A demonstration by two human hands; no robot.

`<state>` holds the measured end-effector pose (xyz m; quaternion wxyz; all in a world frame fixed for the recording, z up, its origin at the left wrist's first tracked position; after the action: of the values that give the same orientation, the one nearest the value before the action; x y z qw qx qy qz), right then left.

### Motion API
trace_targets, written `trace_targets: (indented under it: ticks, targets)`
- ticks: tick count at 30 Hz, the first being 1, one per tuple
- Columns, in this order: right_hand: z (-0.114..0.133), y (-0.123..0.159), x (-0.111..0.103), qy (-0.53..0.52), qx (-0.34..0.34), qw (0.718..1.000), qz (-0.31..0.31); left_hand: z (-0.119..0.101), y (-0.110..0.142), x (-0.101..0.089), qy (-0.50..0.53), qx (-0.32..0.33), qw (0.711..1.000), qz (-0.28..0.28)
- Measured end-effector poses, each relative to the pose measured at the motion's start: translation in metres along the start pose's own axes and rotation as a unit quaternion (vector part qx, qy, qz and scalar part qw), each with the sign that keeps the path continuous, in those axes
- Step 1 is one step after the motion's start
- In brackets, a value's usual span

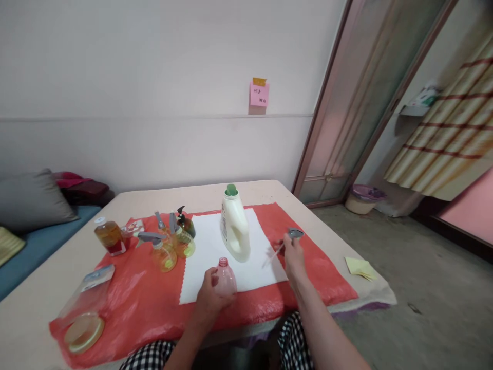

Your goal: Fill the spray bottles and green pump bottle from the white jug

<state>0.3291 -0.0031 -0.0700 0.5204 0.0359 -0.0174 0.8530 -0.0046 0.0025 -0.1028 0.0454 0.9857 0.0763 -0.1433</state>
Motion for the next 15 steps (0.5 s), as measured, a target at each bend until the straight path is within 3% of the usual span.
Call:
trace_targets:
  ticks: [5,15]
  targets:
    - [-0.024,0.001,0.023,0.189,-0.066,0.978,0.065,0.001,-0.003,-0.003,-0.002,0.010,1.000,-0.025]
    - [-0.035,0.031,0.059,0.424,-0.195,0.874,0.134,0.002,-0.013,-0.028,-0.019,0.009,0.995,-0.098]
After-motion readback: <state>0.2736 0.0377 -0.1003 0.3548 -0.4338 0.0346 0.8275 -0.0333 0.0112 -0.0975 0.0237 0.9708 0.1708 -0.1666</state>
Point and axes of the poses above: each hand's wrist, its own y-axis away from the middle knuckle, its own x-axis out of the palm, z = x × y, the point moved 8 cm from there along -y, towards the middle knuckle, and after that the axes turned 14 degrees about -z, right-handed, at the moved point
